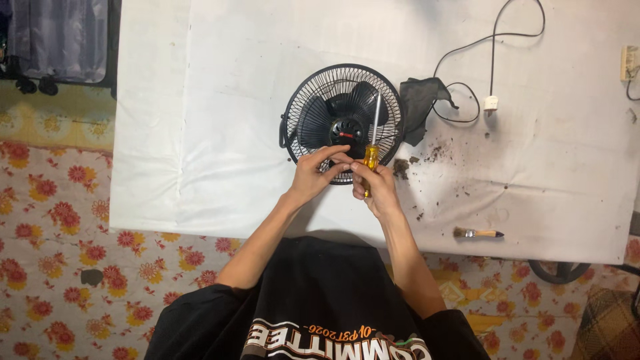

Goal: The person disassembles a small electric fan by removing the front grille and fan blades, then reassembles it by placing the blades back onto the motor and securing the grille with a screwdriver. The task is performed on a white-covered table with tools visible nearby.

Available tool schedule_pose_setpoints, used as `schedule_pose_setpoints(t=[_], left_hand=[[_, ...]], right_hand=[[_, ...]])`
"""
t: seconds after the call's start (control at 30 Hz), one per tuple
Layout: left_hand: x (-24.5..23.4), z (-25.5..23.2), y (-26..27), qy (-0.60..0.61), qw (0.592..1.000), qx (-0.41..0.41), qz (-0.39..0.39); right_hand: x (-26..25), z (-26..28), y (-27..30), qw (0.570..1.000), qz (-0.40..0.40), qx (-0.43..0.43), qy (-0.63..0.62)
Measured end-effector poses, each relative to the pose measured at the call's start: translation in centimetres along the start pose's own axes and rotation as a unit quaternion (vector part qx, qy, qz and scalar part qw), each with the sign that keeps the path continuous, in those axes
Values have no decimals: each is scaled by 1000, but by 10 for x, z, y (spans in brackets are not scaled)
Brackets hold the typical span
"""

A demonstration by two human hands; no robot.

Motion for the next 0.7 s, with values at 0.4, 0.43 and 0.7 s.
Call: schedule_pose_setpoints(t=[0.4, 0.43, 0.7], left_hand=[[-12, 5, -17, 24, 1000, 0, -7], [-11, 7, -17, 27, 1000, -3, -16], [-12, 27, -20, 172, 984, -42, -6]], right_hand=[[19, 1, -14, 986, -108, -125, 3], [18, 2, -16, 987, -107, -124, 5], [17, 15, -20, 989, -54, -111, 79]])
Point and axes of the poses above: each hand's wrist, its own y-axis away from the middle knuckle, its own x-axis out of the palm, z = x × y, the point moved 6 cm from there along -y, towards the middle knuckle, and after that the axes turned 14 degrees about z, right-handed, at the moved point
